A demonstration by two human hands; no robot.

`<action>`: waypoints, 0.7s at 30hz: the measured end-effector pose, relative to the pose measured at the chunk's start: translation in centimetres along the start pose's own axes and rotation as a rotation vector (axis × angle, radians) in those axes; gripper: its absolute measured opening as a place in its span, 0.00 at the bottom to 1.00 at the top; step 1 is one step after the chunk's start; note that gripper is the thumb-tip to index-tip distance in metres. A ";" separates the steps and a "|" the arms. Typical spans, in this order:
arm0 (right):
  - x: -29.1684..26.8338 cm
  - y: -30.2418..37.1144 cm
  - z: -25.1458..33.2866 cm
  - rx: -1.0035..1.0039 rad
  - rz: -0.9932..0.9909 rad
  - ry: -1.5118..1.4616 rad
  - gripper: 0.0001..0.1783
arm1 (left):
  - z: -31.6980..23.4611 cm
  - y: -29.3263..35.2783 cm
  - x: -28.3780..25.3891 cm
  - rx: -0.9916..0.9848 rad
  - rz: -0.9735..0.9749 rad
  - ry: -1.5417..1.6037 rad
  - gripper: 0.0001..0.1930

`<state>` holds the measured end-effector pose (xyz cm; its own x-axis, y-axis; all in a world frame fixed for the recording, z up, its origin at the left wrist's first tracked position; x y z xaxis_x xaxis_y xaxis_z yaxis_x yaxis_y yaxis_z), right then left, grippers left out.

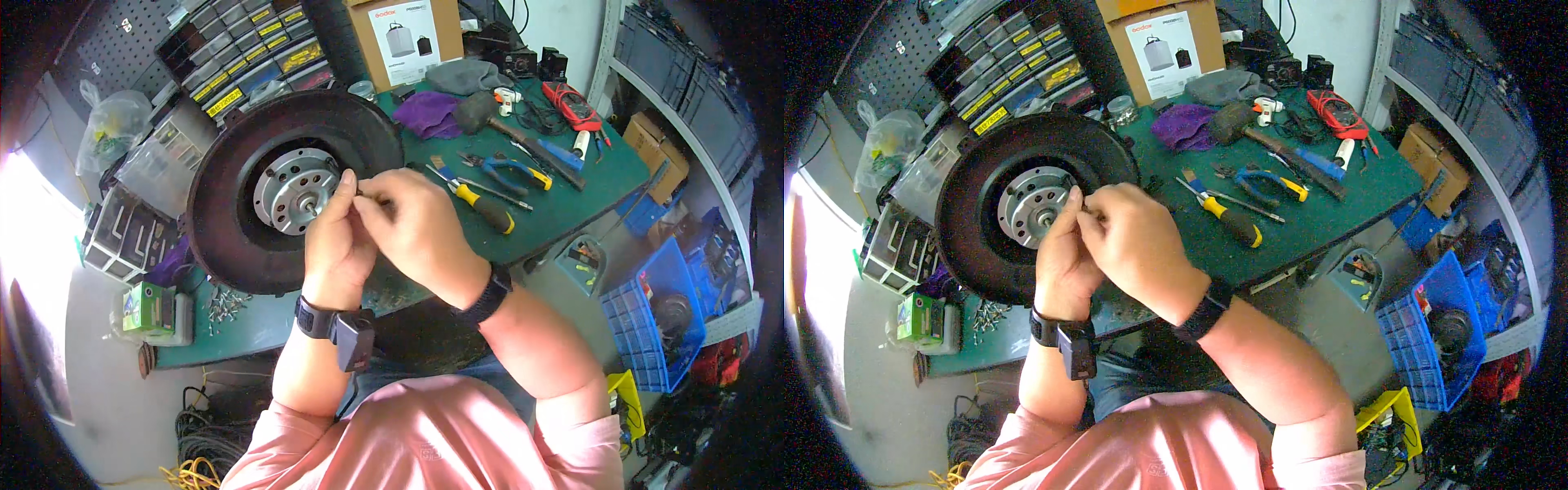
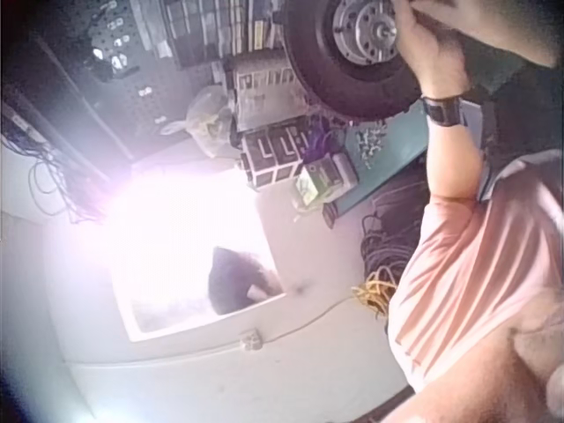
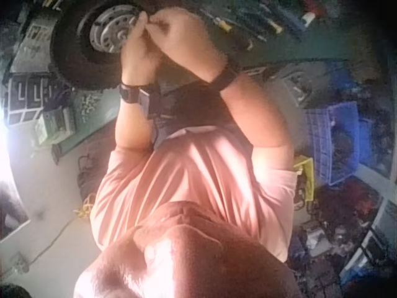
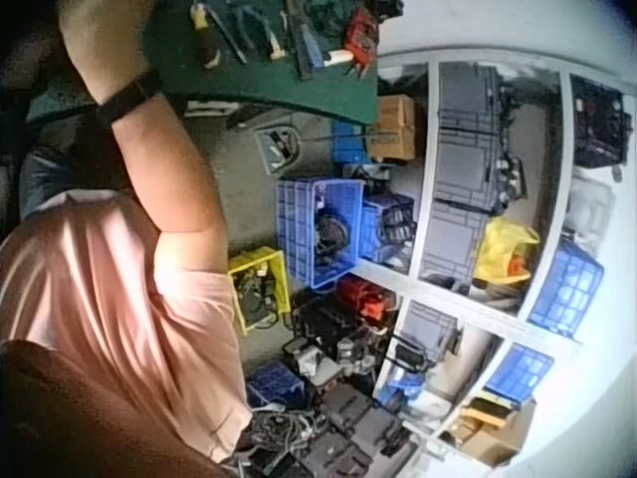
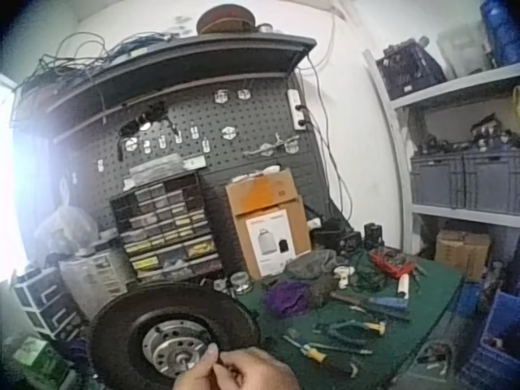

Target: The person disassembles a motor assembly by removing a fan blade and then uses pliers and a screwdriver to remove a retaining clip from the motor housing. They handle the fan blade, motor housing, and retaining clip throughout the process.

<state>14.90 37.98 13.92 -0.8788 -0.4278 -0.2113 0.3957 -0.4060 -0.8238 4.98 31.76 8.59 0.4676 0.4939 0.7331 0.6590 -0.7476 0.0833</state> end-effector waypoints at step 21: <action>-0.6 -0.5 2.8 -0.380 0.365 0.757 0.04 | 1.1 -0.1 1.1 0.025 0.029 0.041 0.13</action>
<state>15.95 36.15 15.93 -0.7100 0.2193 -0.6692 0.6858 -0.0002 -0.7278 6.06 32.84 8.63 0.4626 0.4527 0.7622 0.6603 -0.7496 0.0445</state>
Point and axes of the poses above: each hand's wrist, its own y-axis away from the middle knuckle, its own x-axis out of the palm, z = x × y, the point moved 5 cm from there along -y, towards the middle knuckle, and after that the axes turned 1 degree about y, right-handed, at the moved point
